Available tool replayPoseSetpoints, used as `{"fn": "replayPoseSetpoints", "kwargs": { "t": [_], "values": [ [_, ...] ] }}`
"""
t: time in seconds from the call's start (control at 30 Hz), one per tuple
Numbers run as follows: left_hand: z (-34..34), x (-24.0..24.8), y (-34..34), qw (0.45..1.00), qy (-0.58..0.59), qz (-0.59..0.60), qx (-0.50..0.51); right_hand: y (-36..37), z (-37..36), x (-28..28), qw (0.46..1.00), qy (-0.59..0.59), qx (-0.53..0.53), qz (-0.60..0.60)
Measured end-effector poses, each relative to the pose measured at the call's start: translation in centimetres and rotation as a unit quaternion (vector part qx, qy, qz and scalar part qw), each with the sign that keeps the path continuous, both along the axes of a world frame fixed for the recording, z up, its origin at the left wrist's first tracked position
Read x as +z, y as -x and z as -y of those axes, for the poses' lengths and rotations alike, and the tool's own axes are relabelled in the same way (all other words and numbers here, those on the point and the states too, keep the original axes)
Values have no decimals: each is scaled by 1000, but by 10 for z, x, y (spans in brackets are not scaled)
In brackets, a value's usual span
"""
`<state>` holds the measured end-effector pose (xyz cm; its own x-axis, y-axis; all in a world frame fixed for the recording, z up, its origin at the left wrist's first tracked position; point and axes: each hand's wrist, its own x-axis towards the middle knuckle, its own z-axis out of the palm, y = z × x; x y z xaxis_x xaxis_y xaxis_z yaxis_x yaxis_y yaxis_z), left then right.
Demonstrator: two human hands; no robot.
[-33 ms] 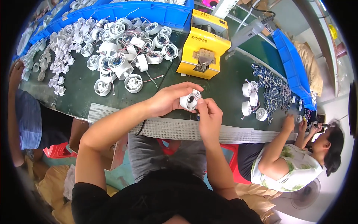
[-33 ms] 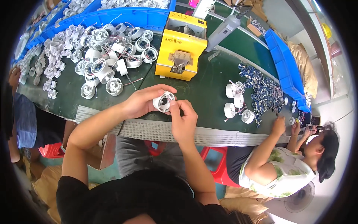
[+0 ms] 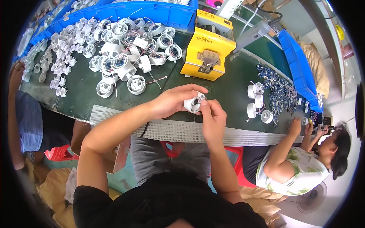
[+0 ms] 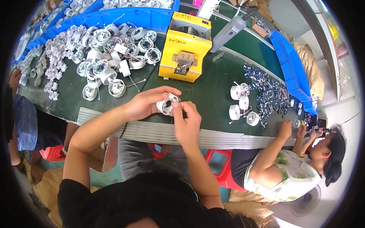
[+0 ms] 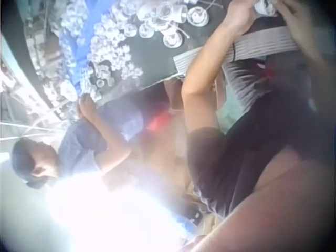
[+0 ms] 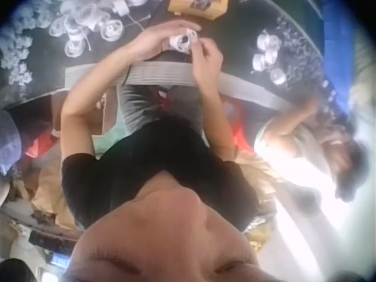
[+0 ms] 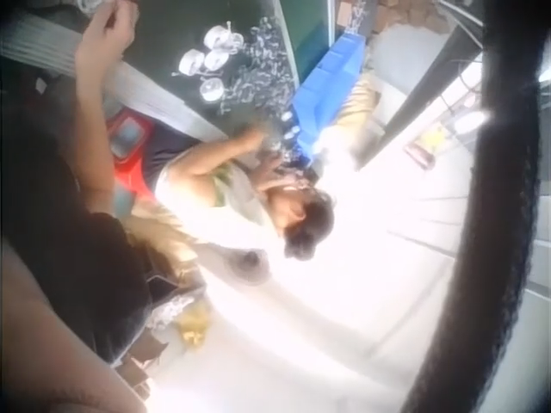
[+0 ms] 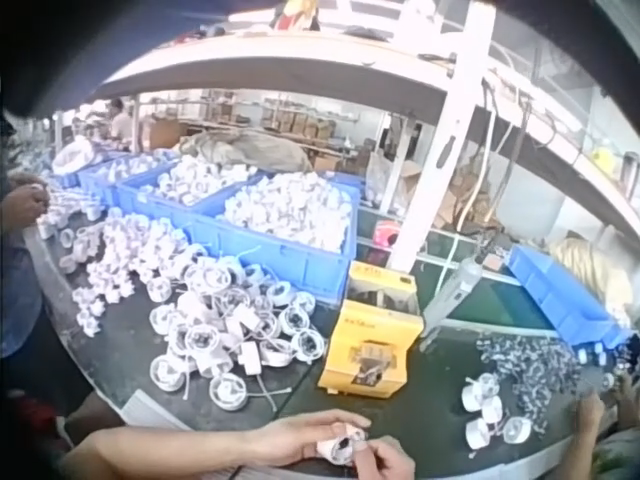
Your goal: The person assembles white circular electronic components by routing wires into plastic housings and securing them with an electric screwdriver.
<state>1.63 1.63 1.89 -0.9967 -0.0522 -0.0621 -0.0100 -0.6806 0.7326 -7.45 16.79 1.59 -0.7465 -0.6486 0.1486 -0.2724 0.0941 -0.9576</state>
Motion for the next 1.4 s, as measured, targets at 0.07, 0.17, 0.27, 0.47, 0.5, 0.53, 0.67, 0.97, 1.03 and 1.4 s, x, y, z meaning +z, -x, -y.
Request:
{"fn": "replayPoseSetpoints", "kwargs": {
  "t": [0.07, 0.17, 0.27, 0.47, 0.5, 0.53, 0.67, 0.97, 1.03, 1.4],
  "values": [
    [1, -3, 1, 999, 42, 9, -10, 1, 2, -4, 999, -25, -5, -35],
    [3, -4, 1, 999, 16, 6, 34, -2, 5, 2, 999, -22, -31, -24],
    [6, 3, -2, 998, -30, 17, 57, 1, -6, 5, 929, -8, -99, -356],
    [7, 1, -4, 993, -29, -4, 112, 18, -11, 12, 997, 15, -7, -81],
    [8, 0, -3, 993, -46, -28, 110, 16, -8, 16, 996, 71, 18, 51],
    [8, -1, -2, 991, -63, -51, 106, 15, -3, 20, 974, 126, 42, 182],
    [11, -3, -1, 986, -124, -80, 78, 5, 11, 15, 978, 158, 86, 104],
    [7, 3, -2, 982, -112, -129, 81, -1, 15, 21, 973, 177, 70, 128],
    [6, 5, -4, 982, -114, -131, 79, -3, 16, 23, 977, 166, 63, 116],
    [-4, -2, -4, 981, -90, -169, 30, -8, 27, 5, 979, 190, -2, -67]
  ]
}}
